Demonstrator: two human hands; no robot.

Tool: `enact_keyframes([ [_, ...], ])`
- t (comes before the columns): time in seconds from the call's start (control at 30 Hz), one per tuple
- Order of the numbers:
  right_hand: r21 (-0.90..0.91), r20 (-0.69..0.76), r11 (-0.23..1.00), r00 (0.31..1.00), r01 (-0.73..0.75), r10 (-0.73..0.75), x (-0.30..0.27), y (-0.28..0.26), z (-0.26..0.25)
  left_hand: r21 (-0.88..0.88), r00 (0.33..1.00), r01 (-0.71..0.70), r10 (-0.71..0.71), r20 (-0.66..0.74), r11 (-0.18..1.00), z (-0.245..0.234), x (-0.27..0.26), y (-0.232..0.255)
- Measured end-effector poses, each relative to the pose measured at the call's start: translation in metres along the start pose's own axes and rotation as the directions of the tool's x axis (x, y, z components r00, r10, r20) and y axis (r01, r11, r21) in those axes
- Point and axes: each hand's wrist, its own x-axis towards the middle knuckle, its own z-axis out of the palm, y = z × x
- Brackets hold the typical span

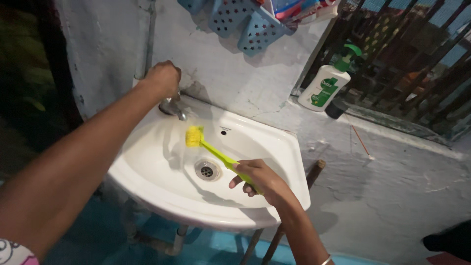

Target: The person scrubs the interior of a white bathroom sink using a yellow brush while water runs from the tap. They repeatedly rinse the brush and continue scrubbing the basin and drain area throughout the clip.

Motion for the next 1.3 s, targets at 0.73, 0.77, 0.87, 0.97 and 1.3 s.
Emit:
enact_keyframes([
  [0.73, 0.059, -0.194, 0.998, 0.98, -0.03, 0.041, 0.015, 0.002, 0.021, -0.148, 0.929, -0.362, 0.368, 0.021, 0.921, 0.013, -0.01, -0.021],
  [0.77, -0.093, -0.297, 0.995, 0.954, 0.025, -0.052, 0.007, -0.002, 0.021, -0.167, 0.92, -0.388, 0.392, -0.004, 0.907, 0.011, -0.025, -0.022],
  [0.87, -0.531, -0.495, 0.847, 0.807, 0.012, -0.322, -0.01, -0.02, 0.016, -0.084, 0.968, -0.252, 0.252, -0.009, 0.964, 0.017, -0.083, -0.007],
  [0.97, -0.725, -0.552, 0.673, 0.706, -0.144, -0.443, -0.004, -0.033, 0.031, -0.192, 0.978, -0.195, 0.177, -0.111, 0.962, 0.026, -0.14, 0.007],
  [1.3, -0.792, -0.465, 0.607, 0.709, -0.066, -0.53, 0.041, -0.006, 0.058, -0.346, 0.902, -0.165, -0.001, -0.432, 0.923, 0.022, -0.221, 0.003],
])
